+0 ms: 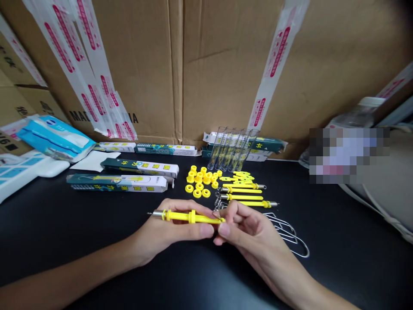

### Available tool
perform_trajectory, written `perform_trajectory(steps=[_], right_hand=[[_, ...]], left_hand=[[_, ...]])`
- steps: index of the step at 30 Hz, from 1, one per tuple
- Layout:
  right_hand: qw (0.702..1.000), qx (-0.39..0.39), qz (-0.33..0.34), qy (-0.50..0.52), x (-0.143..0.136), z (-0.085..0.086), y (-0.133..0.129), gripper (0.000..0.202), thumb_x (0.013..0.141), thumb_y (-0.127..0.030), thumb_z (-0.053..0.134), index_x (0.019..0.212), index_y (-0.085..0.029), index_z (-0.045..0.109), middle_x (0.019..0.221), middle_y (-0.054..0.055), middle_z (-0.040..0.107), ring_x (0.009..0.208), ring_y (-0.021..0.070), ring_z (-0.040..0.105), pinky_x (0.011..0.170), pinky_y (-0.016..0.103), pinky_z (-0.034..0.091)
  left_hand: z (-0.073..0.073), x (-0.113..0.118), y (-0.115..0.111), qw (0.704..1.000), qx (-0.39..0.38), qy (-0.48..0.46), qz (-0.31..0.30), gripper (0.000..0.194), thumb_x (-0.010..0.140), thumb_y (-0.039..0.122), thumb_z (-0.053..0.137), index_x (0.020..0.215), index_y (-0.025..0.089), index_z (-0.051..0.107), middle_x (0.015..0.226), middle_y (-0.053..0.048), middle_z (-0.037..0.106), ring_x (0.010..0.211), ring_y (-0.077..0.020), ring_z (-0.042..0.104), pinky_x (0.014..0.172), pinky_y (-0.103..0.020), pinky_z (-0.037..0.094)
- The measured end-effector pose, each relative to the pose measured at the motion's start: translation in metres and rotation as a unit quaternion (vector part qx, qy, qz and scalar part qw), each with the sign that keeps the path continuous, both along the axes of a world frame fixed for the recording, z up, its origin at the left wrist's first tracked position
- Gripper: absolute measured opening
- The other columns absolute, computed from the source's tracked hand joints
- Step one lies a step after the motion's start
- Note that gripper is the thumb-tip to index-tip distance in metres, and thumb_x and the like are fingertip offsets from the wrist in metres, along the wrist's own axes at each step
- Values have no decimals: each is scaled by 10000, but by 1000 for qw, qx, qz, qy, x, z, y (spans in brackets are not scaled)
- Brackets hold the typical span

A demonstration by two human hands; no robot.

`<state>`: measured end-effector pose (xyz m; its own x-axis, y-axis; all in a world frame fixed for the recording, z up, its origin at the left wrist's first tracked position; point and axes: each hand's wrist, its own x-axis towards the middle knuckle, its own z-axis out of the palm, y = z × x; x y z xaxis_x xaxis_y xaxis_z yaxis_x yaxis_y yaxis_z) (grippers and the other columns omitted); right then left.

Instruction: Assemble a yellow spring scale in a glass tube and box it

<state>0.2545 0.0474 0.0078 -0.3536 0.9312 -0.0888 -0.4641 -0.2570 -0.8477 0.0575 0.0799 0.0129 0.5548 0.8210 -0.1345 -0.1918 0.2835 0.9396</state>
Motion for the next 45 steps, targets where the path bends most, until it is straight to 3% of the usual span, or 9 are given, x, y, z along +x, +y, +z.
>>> perform_trajectory(steps=[6,9,12,15,21,26,31,39,45], right_hand=[[998,-10,-56,-28,6,0,5,336,756,-262,909,674,-188,592,704,-23,739,717,91,725,738,168,570],[996,-13,-76,-32,11,1,9,356,771,-285,898,667,-193,570,716,-10,750,729,109,743,758,188,589],[994,-9,-97,-56,15,2,12,374,741,-300,916,660,-195,567,701,-12,746,717,121,753,739,196,604],[990,11,-94,-107,14,4,12,398,707,-348,929,662,-196,564,671,8,765,658,149,767,663,218,622],[987,13,-68,-148,6,6,4,418,630,-400,955,664,-195,593,611,20,759,580,200,771,592,288,661],[995,-7,-9,-100,7,2,4,265,744,-362,901,764,-160,730,705,14,767,662,128,753,677,209,634],[998,-20,54,-16,9,-2,2,162,916,-319,765,878,-165,798,813,21,742,754,87,690,727,160,573],[989,-24,116,87,9,-6,0,264,972,-392,681,930,-139,745,883,56,694,834,127,655,760,228,567],[989,-12,130,71,9,-2,-2,116,920,-219,764,856,-150,696,861,47,727,814,114,678,765,229,567]], left_hand=[[3,-5,-2,998,0,2,-69,666,603,156,937,1232,273,752,891,0,674,622,-63,397,580,-200,331],[2,-10,-1,994,-34,-65,-78,771,617,198,918,1348,244,678,850,-7,642,713,-97,462,638,-197,369],[1,-11,2,986,-60,-134,-80,675,705,389,833,1306,111,702,935,-92,703,840,-164,571,748,-247,457],[-2,-7,3,995,-33,-76,-57,563,822,534,743,1169,90,743,924,-114,730,792,-182,632,757,-302,506],[-4,-1,-4,992,-1,85,-91,503,734,310,889,1131,200,602,764,51,625,623,-137,670,603,-254,525],[-5,-1,-4,994,26,50,-89,354,921,339,722,1208,233,543,867,43,600,492,-15,484,458,-152,352],[-4,-1,-5,997,8,12,-75,327,916,403,733,1084,237,507,763,73,597,408,7,280,378,-138,207],[-1,-2,-5,997,12,1,-81,322,911,385,744,1069,239,503,744,70,604,430,-12,270,369,-124,219],[-4,-5,-4,995,16,-9,-95,330,895,364,764,1079,227,526,797,22,640,506,-38,382,393,-117,259]])
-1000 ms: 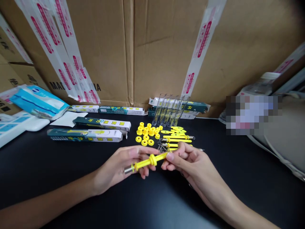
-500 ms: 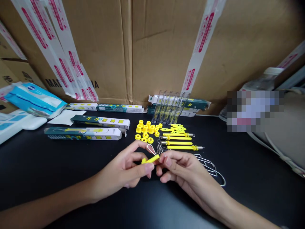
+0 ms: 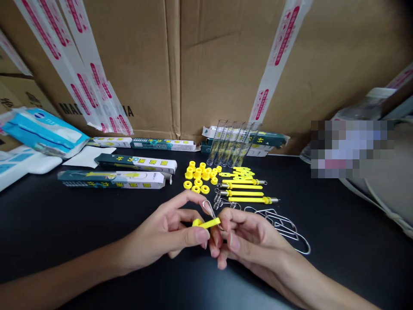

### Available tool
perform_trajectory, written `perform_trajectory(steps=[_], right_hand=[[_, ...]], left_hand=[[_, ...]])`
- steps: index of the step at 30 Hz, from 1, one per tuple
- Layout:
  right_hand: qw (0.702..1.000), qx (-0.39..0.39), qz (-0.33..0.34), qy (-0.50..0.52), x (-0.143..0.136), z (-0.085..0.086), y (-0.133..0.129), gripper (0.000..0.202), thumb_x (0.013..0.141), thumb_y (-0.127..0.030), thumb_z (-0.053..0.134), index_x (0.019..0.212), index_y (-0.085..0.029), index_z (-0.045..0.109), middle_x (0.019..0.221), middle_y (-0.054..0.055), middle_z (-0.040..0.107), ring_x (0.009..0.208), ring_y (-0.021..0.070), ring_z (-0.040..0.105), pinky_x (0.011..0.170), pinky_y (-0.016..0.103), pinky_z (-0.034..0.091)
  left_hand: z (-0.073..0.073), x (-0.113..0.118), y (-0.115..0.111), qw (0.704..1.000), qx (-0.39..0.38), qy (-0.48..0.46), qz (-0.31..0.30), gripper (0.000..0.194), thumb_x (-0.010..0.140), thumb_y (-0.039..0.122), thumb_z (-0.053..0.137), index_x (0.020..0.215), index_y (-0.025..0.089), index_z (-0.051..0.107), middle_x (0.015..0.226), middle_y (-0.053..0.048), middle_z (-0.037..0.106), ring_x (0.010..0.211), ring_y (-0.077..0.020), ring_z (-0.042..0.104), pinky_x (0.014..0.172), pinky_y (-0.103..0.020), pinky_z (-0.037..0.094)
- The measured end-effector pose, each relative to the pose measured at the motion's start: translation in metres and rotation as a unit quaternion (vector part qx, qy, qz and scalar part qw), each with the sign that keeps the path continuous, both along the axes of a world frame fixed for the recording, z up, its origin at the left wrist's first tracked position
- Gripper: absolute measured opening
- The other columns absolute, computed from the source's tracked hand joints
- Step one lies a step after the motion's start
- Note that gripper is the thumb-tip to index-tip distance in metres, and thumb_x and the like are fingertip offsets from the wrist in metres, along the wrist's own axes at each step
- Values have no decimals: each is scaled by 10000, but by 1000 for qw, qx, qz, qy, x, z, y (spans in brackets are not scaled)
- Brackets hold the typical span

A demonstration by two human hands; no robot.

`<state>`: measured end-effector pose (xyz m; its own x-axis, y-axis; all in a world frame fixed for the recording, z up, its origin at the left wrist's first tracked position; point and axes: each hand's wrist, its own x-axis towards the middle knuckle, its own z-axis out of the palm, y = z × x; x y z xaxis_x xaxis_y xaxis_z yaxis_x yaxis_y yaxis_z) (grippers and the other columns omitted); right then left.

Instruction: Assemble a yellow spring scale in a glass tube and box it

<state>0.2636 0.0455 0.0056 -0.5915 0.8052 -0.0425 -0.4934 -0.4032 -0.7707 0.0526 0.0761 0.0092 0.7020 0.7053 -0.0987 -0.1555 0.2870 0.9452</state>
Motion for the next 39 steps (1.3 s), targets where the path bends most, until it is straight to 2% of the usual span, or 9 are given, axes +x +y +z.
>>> perform_trajectory(steps=[4,9,16,21,27,30,32,34,39], right_hand=[[1000,9,-3,-1,0,0,2,89,944,-210,734,879,-150,721,873,45,733,827,109,690,794,223,558],[999,31,-7,-31,1,-2,1,118,976,-234,693,891,-159,723,878,39,732,823,113,697,808,240,558],[992,70,-57,-90,4,2,-3,134,989,-302,676,931,-211,754,922,6,724,847,101,679,826,213,525],[985,82,-92,-120,5,2,0,135,973,-317,698,910,-231,780,885,-3,720,803,90,659,785,188,514],[979,104,-93,-150,3,2,1,185,956,-339,714,843,-201,764,835,10,713,727,99,619,710,214,500],[972,111,-83,-189,3,2,2,246,945,-382,719,814,-177,762,801,18,701,681,96,566,658,214,468],[972,106,-72,-195,3,1,3,270,950,-399,708,818,-170,763,793,21,690,681,98,541,631,209,441],[980,83,-59,-170,4,0,3,286,959,-407,696,823,-164,762,763,16,668,673,94,524,622,203,424],[997,-20,-18,-66,2,-1,-1,261,961,-343,704,811,-135,749,745,22,647,673,87,535,630,187,433]], left_hand=[[0,0,2,1000,-1,-15,15,300,892,341,774,1074,225,566,759,31,654,464,-22,341,383,-114,252],[0,0,2,999,-9,-28,15,305,867,328,802,1075,225,605,780,13,679,526,-42,426,400,-112,267],[6,2,-2,1000,-7,-29,6,291,866,369,803,890,159,602,816,-8,693,569,-36,499,464,-129,325],[0,1,-2,999,14,-21,41,340,869,342,805,850,174,510,881,1,716,726,-93,694,578,-153,455],[1,1,0,999,40,21,2,354,934,481,687,971,215,456,855,22,691,529,-66,591,453,-176,348],[8,1,-1,981,137,138,5,301,1016,449,546,1192,207,513,844,15,678,645,-105,564,582,-231,411],[11,0,-2,966,183,184,7,295,1041,400,488,1258,205,529,854,5,684,774,-137,583,721,-270,429],[13,0,-4,963,183,197,1,300,1026,399,514,1267,221,529,882,5,686,853,-162,603,780,-292,432],[10,4,-10,970,168,171,40,146,1014,370,568,1029,239,505,842,52,668,765,-108,579,691,-223,420]])
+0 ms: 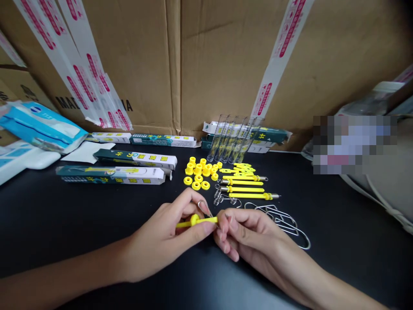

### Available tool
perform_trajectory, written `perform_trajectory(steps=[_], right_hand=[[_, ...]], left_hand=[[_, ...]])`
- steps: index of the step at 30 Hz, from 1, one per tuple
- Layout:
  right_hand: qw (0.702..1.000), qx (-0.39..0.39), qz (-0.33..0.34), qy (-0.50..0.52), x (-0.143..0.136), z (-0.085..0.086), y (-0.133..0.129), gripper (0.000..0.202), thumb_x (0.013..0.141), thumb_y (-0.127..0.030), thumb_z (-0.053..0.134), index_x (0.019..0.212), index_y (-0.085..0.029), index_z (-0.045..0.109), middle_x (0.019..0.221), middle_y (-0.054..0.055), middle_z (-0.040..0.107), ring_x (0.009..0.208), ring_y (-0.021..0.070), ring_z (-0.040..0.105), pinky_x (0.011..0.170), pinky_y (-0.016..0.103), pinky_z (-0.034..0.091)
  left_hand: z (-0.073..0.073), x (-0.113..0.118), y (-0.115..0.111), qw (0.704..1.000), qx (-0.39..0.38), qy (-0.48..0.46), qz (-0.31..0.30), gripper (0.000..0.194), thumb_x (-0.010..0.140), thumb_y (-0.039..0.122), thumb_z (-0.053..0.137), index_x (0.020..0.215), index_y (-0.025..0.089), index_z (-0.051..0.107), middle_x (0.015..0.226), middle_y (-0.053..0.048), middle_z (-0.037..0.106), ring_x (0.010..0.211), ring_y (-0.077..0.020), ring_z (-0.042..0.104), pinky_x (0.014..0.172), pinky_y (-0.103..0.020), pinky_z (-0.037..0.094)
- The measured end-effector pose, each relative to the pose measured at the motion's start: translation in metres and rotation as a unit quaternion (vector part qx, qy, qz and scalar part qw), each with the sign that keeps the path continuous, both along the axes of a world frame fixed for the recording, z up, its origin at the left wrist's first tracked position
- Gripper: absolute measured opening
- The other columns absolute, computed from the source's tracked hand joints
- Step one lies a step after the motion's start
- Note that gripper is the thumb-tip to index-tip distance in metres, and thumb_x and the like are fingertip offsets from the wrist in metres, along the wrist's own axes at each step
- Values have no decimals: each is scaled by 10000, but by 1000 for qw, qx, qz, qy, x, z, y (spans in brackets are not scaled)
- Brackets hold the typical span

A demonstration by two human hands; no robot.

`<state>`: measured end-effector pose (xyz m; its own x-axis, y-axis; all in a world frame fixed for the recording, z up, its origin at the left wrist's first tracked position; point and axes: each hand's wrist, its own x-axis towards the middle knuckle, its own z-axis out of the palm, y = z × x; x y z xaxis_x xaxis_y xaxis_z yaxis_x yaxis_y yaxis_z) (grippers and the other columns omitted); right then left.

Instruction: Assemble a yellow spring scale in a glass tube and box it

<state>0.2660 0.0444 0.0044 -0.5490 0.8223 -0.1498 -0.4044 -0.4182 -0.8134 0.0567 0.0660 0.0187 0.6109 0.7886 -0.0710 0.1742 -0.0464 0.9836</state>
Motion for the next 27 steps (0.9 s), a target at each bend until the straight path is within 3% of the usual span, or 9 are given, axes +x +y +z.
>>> perform_trajectory(steps=[4,8,11,13,17,27], right_hand=[[999,-28,15,23,-2,1,-3,237,956,-312,714,812,-126,746,758,36,665,691,92,570,640,186,452],[1000,3,27,0,-2,1,-4,246,974,-331,689,833,-136,735,789,36,672,701,95,598,639,200,456],[995,63,43,-60,-2,3,-6,286,988,-376,659,835,-142,716,771,28,670,665,99,602,651,233,467],[989,103,37,-102,-4,6,-7,306,976,-394,666,814,-139,710,748,25,662,632,100,594,649,248,475],[977,160,2,-141,-8,12,-11,298,961,-381,679,791,-139,723,751,35,669,604,100,594,618,243,494],[968,188,-1,-167,-12,8,-12,295,969,-389,659,812,-149,730,758,54,706,612,120,633,629,255,537]], left_hand=[[-2,1,-5,1000,14,-5,-8,141,1001,340,589,1027,239,494,811,58,648,679,-92,551,557,-199,357],[-2,-3,-7,996,91,0,-8,233,1037,427,469,1148,224,496,765,40,633,629,-119,522,546,-237,347],[-3,-4,-7,984,171,39,-7,351,1075,399,340,916,192,575,680,26,566,592,-122,508,572,-261,361],[-3,-4,-6,971,234,50,-12,427,1080,328,322,721,190,507,650,18,527,576,-116,495,583,-268,356],[-5,-2,-6,946,323,28,-12,401,1073,240,303,692,204,423,637,18,473,572,-126,443,592,-289,332],[-6,0,-8,949,307,61,35,469,1069,274,322,609,204,373,563,29,421,528,-121,411,567,-302,294]])
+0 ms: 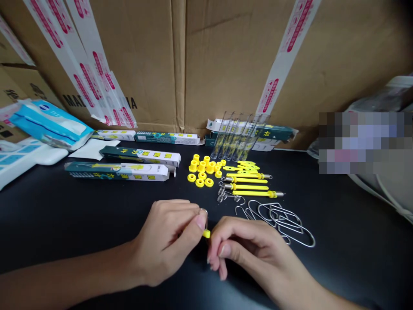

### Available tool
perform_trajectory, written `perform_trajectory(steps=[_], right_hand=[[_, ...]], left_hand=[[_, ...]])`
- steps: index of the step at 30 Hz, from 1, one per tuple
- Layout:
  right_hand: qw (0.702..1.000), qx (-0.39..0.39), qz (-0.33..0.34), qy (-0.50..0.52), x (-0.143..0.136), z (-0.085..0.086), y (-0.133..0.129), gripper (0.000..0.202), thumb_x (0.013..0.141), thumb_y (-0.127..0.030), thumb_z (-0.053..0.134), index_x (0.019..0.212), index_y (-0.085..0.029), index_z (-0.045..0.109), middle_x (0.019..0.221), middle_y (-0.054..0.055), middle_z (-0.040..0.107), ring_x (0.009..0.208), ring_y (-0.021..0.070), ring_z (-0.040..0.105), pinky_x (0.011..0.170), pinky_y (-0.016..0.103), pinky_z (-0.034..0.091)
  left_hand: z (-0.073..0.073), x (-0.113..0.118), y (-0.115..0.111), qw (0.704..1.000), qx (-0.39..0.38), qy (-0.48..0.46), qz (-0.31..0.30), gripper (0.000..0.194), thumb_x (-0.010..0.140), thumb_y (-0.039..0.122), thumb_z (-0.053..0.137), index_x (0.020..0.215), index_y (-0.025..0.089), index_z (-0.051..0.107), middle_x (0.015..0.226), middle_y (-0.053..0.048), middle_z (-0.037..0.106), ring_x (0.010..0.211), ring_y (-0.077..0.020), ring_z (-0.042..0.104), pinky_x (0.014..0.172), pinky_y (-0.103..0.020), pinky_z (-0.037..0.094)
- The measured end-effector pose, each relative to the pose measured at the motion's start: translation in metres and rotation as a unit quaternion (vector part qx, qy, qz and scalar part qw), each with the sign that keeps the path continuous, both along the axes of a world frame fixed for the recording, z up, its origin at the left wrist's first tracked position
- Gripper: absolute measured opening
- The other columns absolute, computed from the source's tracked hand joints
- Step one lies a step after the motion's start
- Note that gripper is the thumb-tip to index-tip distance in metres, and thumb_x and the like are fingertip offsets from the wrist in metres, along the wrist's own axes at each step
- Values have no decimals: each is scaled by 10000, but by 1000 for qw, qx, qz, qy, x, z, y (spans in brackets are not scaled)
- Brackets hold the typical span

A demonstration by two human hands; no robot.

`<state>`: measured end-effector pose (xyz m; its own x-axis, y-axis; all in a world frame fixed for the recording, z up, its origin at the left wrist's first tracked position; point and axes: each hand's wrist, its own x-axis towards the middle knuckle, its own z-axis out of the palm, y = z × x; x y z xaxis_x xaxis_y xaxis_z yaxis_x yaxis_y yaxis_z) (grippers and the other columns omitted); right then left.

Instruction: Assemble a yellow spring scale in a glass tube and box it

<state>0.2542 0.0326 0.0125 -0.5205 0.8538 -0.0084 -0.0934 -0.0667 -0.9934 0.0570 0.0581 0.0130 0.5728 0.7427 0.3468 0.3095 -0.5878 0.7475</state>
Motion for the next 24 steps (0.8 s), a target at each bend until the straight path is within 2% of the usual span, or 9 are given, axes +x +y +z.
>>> perform_trajectory(steps=[3,7,9,12,17,20,24], right_hand=[[1000,-26,15,8,0,0,0,308,971,-414,653,814,-157,720,769,59,728,612,126,658,637,264,550],[999,-21,21,16,-2,0,-1,278,964,-393,669,808,-168,722,754,52,746,661,140,698,693,276,569],[999,-37,24,32,-3,0,-1,261,953,-380,690,805,-169,733,762,49,752,674,136,701,710,273,574],[990,-96,46,92,-3,-2,-2,245,928,-371,731,803,-161,756,810,49,762,678,113,700,728,256,576],[952,-202,118,200,-2,-14,0,193,814,-318,859,907,-156,807,892,58,782,737,119,733,788,280,590],[953,-191,119,204,-1,-18,0,195,873,-348,803,925,-160,812,895,66,793,821,141,750,849,307,579],[975,-145,82,149,0,-11,0,281,937,-405,718,833,-146,750,837,75,784,828,173,749,881,353,567]], left_hand=[[0,0,-1,1000,-10,-18,-6,502,1072,296,324,589,198,414,545,31,423,515,-119,412,566,-296,300],[-1,1,0,999,-23,-33,-16,517,1073,288,331,598,194,512,530,24,498,511,-122,434,587,-290,329],[-1,2,0,1000,-12,-25,-7,494,1052,241,354,579,193,489,511,30,487,493,-114,421,571,-283,320],[-1,5,0,1000,21,-17,10,450,1003,185,403,553,194,390,485,49,400,467,-98,377,535,-273,284],[0,8,-4,999,30,-33,20,418,1003,186,404,588,198,349,518,56,363,481,-93,362,529,-265,274],[-1,8,-5,999,27,-35,22,413,997,186,405,589,201,343,518,54,368,485,-98,366,539,-272,284],[-3,6,-4,998,-3,-62,5,439,1011,199,380,572,202,384,508,38,432,489,-110,406,565,-281,327]])
